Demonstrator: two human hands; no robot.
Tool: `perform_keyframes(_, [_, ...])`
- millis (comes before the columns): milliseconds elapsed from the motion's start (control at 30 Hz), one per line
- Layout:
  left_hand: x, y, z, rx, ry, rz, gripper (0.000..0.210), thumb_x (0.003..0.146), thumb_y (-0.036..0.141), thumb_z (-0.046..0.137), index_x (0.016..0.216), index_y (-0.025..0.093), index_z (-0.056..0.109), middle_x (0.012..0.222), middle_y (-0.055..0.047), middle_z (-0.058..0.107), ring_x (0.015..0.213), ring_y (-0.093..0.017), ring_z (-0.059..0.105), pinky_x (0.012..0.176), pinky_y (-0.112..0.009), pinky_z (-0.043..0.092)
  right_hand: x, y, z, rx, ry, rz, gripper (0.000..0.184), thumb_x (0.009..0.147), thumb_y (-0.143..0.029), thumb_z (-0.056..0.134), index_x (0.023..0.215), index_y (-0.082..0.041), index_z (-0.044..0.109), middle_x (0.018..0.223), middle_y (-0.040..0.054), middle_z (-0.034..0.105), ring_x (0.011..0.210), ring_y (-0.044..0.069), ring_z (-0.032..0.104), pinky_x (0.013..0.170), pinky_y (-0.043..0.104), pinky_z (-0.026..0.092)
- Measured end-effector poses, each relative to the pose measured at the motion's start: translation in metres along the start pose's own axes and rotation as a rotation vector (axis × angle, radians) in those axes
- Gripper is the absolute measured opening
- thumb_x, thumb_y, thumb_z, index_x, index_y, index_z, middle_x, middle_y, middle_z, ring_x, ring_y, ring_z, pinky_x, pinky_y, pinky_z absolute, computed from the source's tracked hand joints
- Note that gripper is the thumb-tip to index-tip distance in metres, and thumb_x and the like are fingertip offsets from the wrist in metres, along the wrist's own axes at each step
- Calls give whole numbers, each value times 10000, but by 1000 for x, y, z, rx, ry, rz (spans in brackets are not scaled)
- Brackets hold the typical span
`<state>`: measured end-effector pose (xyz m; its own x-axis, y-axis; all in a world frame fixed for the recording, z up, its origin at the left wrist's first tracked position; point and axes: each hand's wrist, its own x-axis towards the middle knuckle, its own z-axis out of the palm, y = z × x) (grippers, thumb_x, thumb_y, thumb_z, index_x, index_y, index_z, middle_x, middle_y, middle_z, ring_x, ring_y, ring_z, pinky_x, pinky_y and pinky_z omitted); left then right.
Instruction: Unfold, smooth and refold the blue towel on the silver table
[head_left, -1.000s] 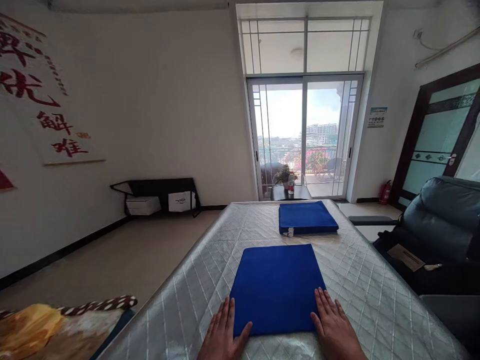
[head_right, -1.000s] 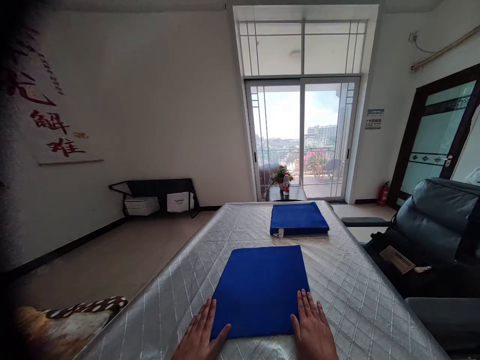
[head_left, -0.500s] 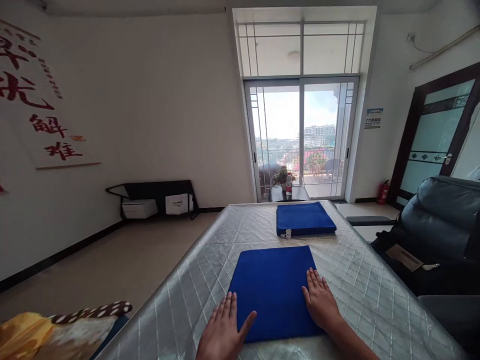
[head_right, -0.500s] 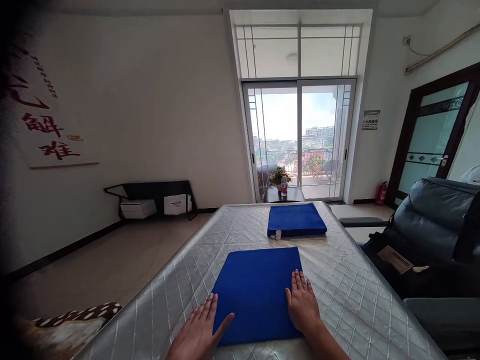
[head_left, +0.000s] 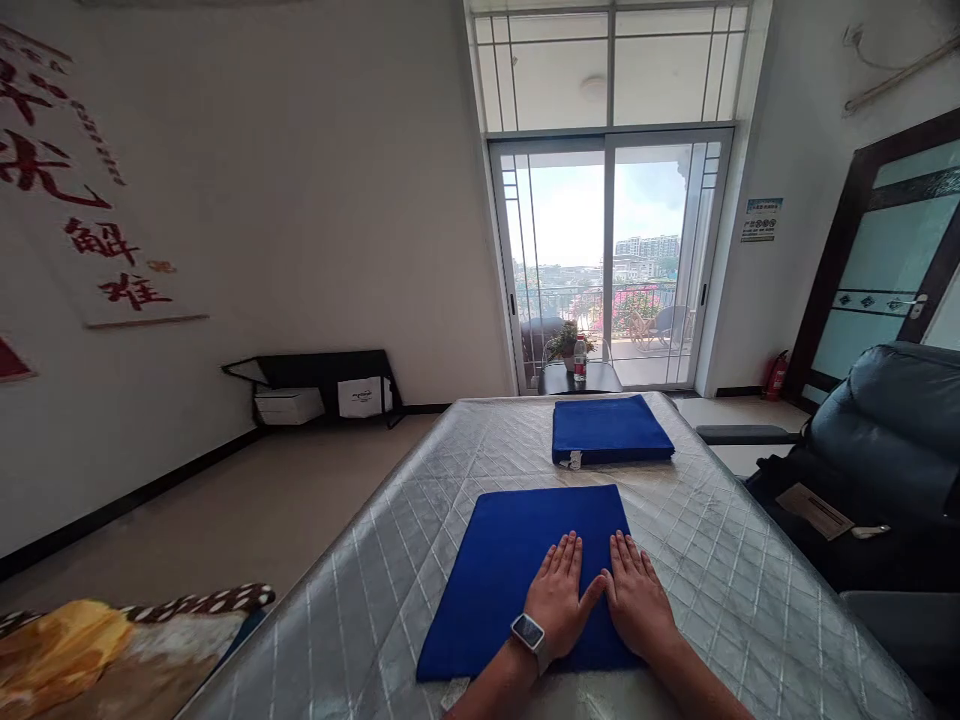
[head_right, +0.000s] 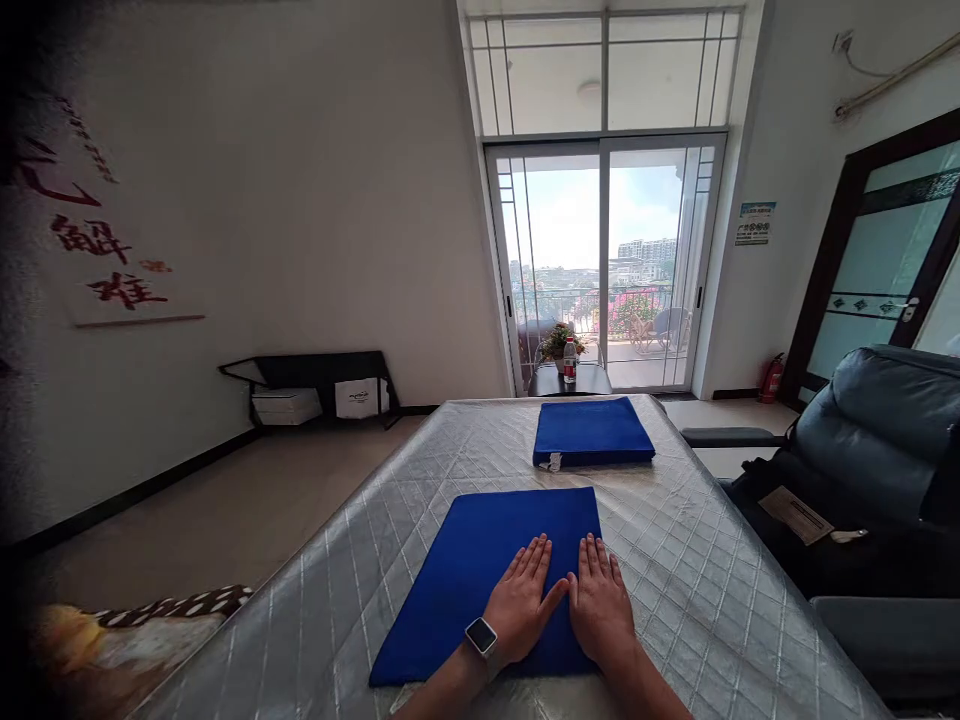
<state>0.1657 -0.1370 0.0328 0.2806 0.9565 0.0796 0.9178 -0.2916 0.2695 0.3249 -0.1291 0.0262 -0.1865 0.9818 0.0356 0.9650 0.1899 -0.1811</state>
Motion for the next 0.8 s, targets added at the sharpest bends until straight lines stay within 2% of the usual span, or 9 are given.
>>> perform_keyframes(167, [-31,-69,-29,92,-8,-209,874,972,690,129,1580,71,239,1680,-137,205,1558,-259,164,1297,-456,210,0,0,1,43,8,17,641,1003,-352,213,1588,-91,234,1666,82,181,1547,206,129,1258,415,134])
perform_keyframes(267, [-50,-117,-33,134,30,-320,878,979,682,120,1577,49,230,1675,-170,197,1556,-273,169,1285,-486,197,1,0,2,48,17,17,640,1003,-355,218,1588,-98,241,1662,82,190,1544,206,145,1257,416,135])
perform_keyframes(367, [-61,-148,-28,133,77,-378,857,984,674,169,1572,56,253,1671,-185,216,1550,-271,200,1268,-469,232,0,-1,2,36,22,20,636,1007,-352,216,1584,-87,251,1659,92,206,1543,211,159,1256,415,136])
perform_keyframes(467, [-64,-157,-23,122,117,-369,875,977,686,200,1563,40,269,1664,-198,242,1544,-272,233,1261,-465,255,-2,-2,-1,0,1,13,636,1012,-351,212,1582,-69,240,1660,107,202,1543,217,164,1255,416,131])
perform_keyframes(600, [-63,-152,-25,130,112,-371,893,967,699,170,1560,40,281,1660,-193,261,1541,-268,249,1268,-455,233,4,-3,-10,-46,-36,-20,637,1014,-357,211,1570,-52,268,1654,128,225,1542,241,177,1252,459,122])
perform_keyframes(800, [-65,-148,-31,119,102,-371,860,972,676,185,1559,57,293,1656,-190,267,1536,-276,260,1265,-477,243,44,-5,-26,-29,14,-44,634,1025,-348,178,1566,-33,278,1649,140,247,1544,232,169,1246,438,134])
